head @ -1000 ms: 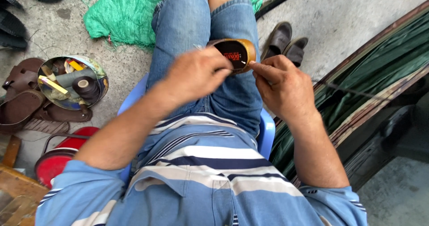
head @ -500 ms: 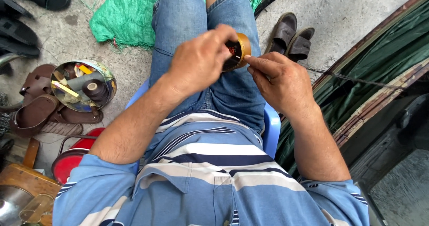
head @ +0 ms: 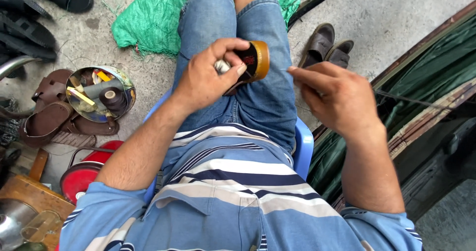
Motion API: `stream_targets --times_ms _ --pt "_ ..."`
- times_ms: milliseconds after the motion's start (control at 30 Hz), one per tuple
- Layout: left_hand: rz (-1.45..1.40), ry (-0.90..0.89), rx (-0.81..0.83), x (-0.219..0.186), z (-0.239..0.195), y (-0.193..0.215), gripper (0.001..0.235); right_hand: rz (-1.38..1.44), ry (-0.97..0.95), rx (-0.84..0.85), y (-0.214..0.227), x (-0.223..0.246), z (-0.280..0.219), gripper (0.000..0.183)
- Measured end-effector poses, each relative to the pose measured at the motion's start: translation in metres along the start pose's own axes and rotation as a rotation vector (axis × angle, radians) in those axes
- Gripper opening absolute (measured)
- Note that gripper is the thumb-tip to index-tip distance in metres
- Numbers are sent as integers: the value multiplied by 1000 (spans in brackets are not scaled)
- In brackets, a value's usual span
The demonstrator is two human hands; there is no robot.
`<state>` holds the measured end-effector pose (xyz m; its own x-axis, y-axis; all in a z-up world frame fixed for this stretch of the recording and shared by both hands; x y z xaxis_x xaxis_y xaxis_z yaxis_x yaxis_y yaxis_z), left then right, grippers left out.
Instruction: The person sits on a blue plastic chair and sews a brown leather sandal using a needle and thread. They hold the sandal on their lap and repeatedly push the needle through the sole and upper, pulling the thread tight to secure the parts together.
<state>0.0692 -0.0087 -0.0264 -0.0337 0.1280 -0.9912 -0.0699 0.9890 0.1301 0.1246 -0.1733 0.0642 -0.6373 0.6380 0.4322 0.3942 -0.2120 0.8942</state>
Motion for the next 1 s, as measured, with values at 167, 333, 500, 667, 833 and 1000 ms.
stream_targets --times_ms 167,333,500,667,833,1000 --pt "46 -13 -125 9 -15 -6 35 -26 130 -24 -13 26 11 23" --pt "39 -13 -171 19 -19 -16 29 -54 134 -45 -15 31 13 26" --pt "0 -24 -188 20 -19 -20 25 -58 120 -46 -16 29 14 27" --pt "-43 -26 -217 18 -18 -20 22 -95 115 -54 -17 26 14 27" --pt "-26 -45 -247 13 -17 -27 21 -297 116 -49 -20 24 12 33" --pt "2 -105 -297 12 -14 -38 20 -438 90 70 -20 31 20 31"
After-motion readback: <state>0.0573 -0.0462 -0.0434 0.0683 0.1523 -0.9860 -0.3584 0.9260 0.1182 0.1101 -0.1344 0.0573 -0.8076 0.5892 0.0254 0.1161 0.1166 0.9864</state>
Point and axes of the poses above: each hand's wrist, its own z-axis towards the middle knuckle, its own y-axis out of the back of the hand, x = y × z, the point moved 9 cm from there along z, towards the middle knuckle, and after that the axes turned 5 degrees about -y, right-handed, at the moved point
